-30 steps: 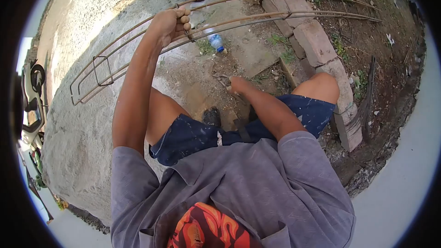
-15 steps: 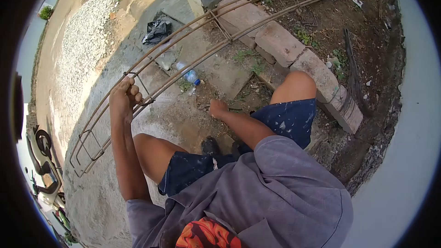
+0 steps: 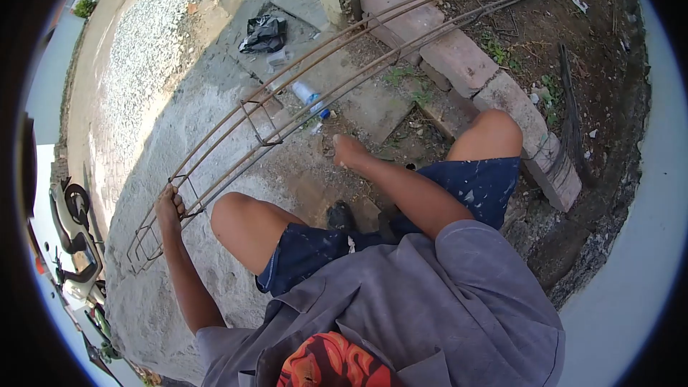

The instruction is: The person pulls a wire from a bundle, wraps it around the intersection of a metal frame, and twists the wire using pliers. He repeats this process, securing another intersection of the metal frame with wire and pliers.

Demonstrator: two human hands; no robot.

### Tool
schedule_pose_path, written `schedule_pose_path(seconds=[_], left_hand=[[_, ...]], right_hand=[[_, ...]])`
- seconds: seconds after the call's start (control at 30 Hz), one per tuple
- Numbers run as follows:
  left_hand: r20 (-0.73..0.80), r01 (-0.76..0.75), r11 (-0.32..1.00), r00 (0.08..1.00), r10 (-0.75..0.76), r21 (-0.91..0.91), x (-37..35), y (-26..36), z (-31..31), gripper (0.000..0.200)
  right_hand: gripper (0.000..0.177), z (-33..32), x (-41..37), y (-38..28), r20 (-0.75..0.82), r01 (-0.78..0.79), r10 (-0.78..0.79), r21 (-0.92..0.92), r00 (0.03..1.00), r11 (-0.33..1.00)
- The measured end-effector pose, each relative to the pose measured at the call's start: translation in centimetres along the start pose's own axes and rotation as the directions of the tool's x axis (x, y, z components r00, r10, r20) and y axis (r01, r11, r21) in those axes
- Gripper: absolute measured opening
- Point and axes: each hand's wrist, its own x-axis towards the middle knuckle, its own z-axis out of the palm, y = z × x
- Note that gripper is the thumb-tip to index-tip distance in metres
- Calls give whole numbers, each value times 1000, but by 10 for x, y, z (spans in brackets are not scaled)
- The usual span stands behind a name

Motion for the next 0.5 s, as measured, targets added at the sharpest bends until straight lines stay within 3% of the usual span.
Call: schedule_pose_path(seconds=[0.1, 0.27, 0.43, 0.5], left_hand=[[-118, 25, 997, 993, -16, 74, 22, -60, -41, 31], [-265, 67, 994, 963, -41, 90, 44, -136, -81, 29], [-240, 141, 987, 964, -119, 77, 45, -171, -68, 27], [-201, 176, 975, 969, -147, 137, 53, -179, -76, 27]], right_hand=[[25, -26, -2, 8, 92, 78, -76, -15, 993, 997], [26, -44, -3, 7, 268, 109, -47, -225, 962, 968], [27, -93, -47, -41, 328, 241, -143, -280, 934, 929], [22, -118, -64, -50, 373, 214, -153, -129, 915, 968]])
